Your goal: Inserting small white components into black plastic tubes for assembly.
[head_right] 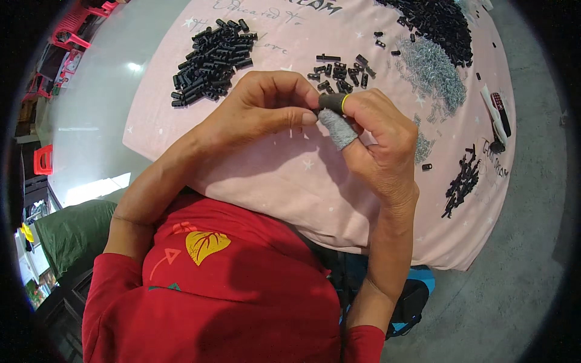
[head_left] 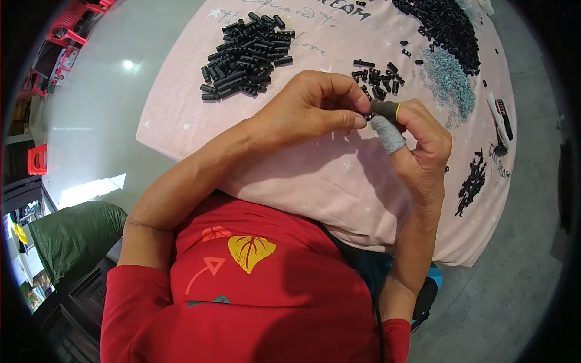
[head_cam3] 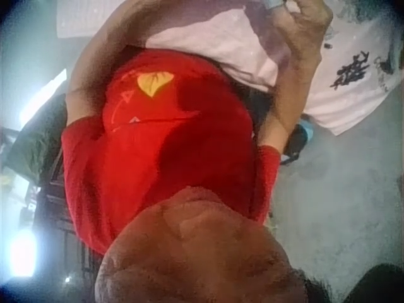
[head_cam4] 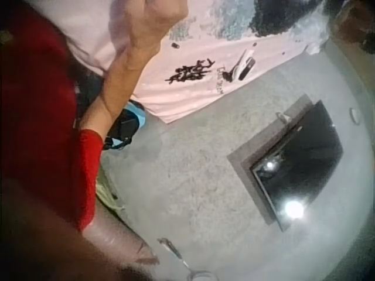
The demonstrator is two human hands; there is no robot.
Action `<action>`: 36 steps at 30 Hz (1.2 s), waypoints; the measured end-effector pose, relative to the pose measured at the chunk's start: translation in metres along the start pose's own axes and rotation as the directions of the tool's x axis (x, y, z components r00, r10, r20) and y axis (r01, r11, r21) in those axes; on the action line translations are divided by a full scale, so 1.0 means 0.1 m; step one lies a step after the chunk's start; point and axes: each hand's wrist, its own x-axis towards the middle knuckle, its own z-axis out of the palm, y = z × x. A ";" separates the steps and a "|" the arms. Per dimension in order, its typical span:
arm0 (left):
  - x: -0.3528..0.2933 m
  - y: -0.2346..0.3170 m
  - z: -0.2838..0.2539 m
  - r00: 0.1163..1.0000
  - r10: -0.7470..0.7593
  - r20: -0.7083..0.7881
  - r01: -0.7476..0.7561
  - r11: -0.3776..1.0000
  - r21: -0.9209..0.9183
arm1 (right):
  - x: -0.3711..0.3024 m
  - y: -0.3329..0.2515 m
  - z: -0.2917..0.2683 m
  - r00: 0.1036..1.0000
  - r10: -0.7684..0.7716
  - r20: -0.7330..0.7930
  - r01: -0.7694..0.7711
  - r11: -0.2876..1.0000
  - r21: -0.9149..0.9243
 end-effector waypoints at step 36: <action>-0.15 0.14 -0.02 0.995 -0.058 -0.079 0.065 0.994 0.091 | -0.06 0.03 0.18 0.963 0.263 0.060 -0.269 0.919 0.289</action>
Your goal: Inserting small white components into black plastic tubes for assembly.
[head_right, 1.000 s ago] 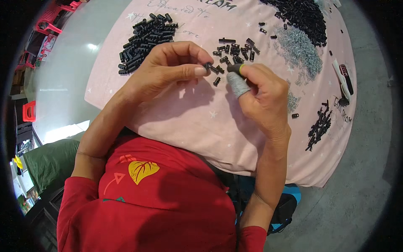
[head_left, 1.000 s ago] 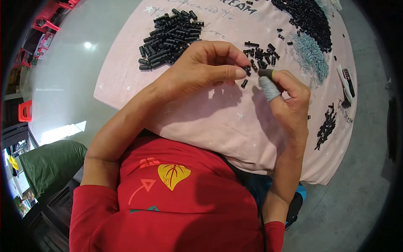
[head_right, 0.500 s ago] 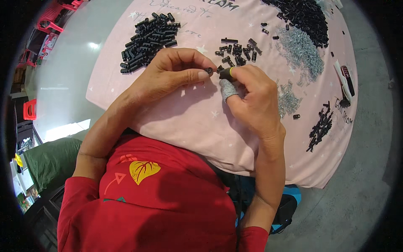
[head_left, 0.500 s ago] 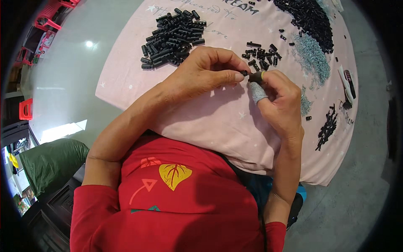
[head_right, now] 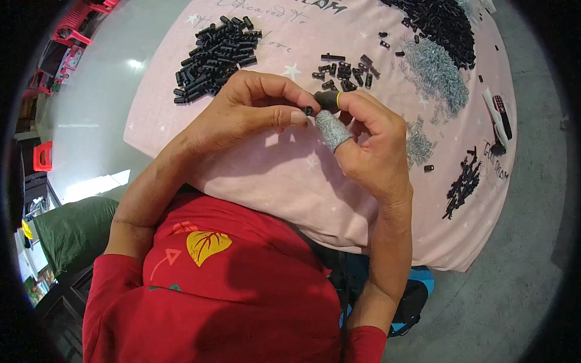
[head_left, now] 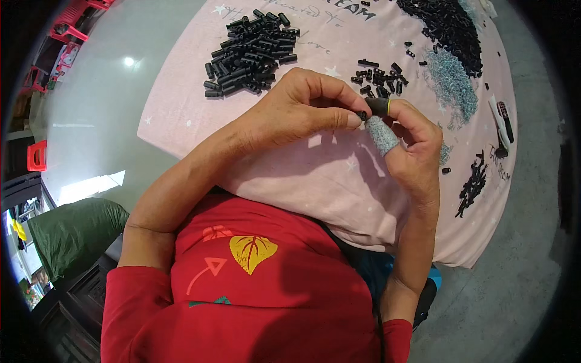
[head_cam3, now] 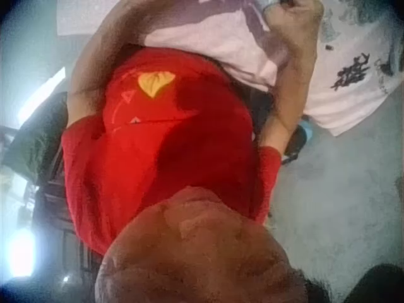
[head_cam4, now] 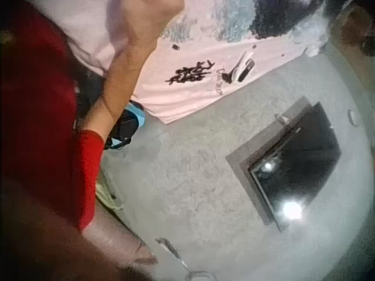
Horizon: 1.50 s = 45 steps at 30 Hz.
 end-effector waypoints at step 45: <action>0.01 0.01 0.01 0.997 -0.081 0.004 0.081 0.993 -0.089 | -0.03 -0.08 -0.03 0.999 -0.044 -0.030 0.047 0.990 0.136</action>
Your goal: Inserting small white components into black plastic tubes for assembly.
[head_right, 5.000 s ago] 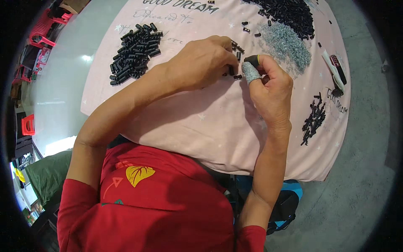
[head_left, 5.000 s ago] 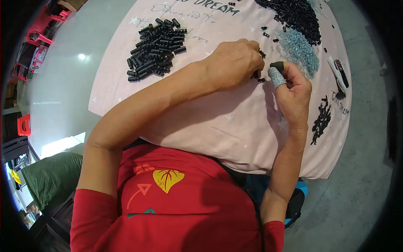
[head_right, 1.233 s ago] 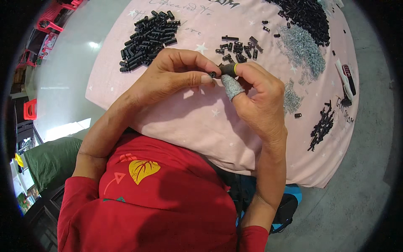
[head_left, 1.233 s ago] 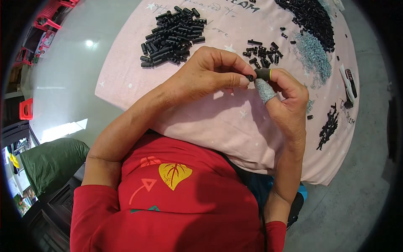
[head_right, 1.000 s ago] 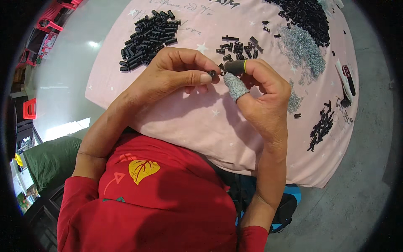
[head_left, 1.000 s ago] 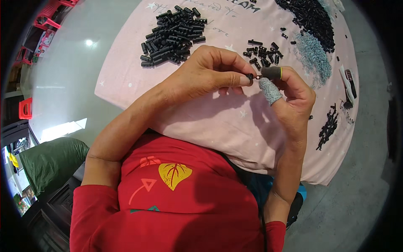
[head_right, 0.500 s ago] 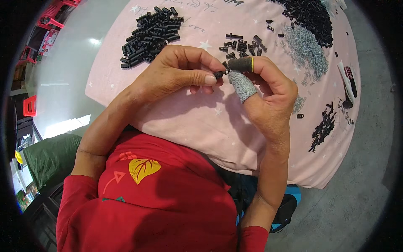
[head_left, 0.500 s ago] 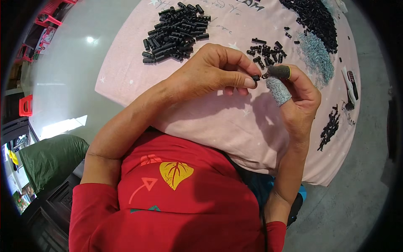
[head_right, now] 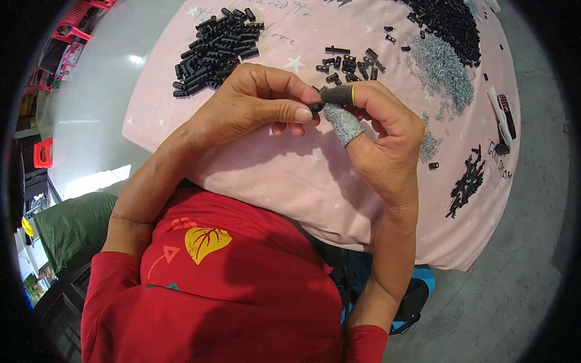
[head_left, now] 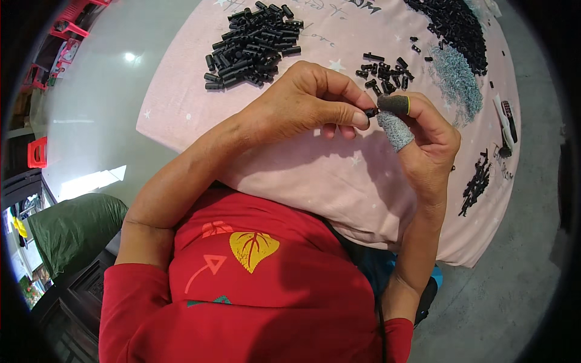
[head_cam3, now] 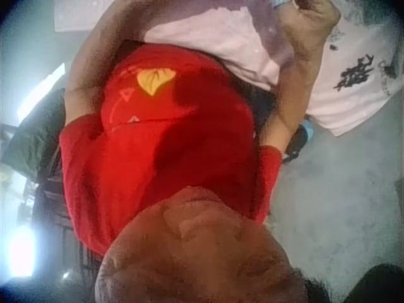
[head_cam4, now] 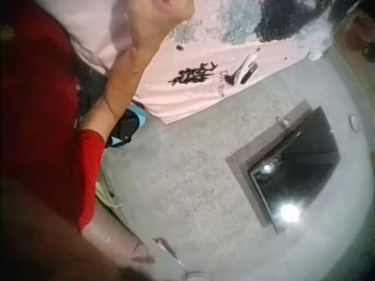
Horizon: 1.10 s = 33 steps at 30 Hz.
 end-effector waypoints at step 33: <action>0.04 0.05 -0.05 0.994 -0.091 0.058 0.101 0.976 -0.192 | 0.03 0.09 0.01 0.999 -0.053 0.008 0.053 0.998 0.041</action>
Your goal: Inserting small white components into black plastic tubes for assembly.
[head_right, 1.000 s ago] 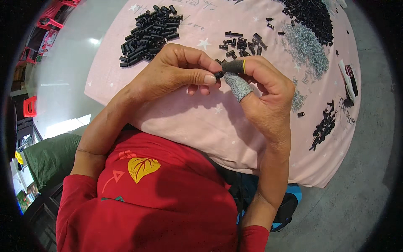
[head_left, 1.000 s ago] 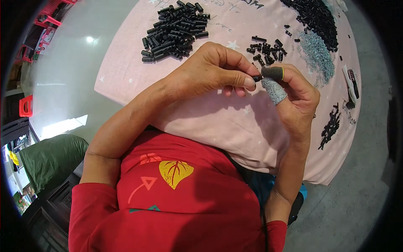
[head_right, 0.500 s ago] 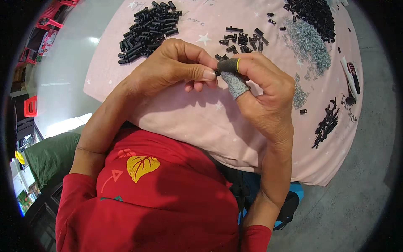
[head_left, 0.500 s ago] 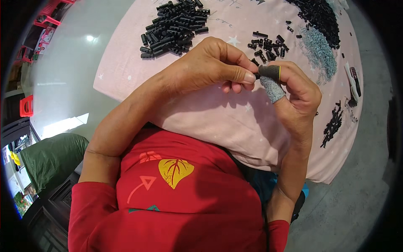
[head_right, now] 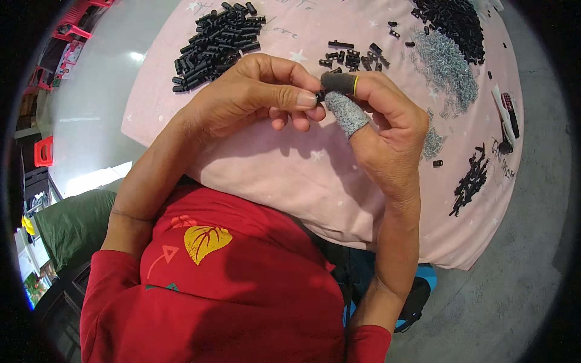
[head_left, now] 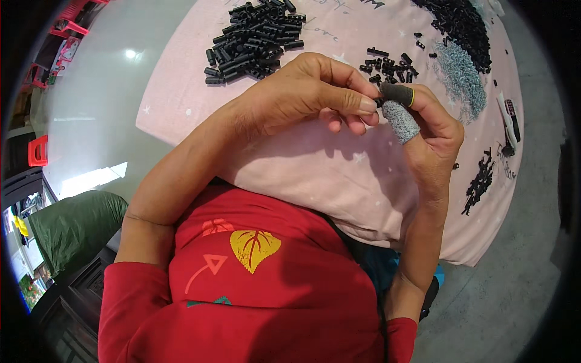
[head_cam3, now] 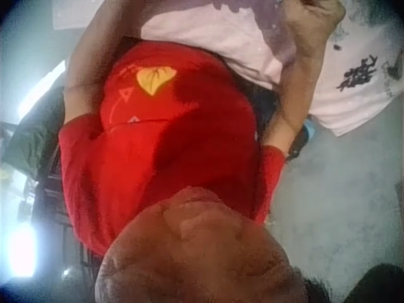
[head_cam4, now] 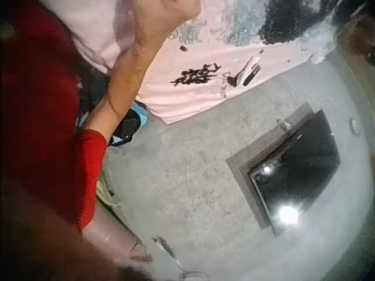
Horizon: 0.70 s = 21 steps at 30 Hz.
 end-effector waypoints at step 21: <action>0.04 0.02 -0.01 0.997 -0.077 0.003 0.077 0.996 -0.045 | 0.02 0.04 0.03 0.997 -0.072 0.001 0.072 0.991 -0.116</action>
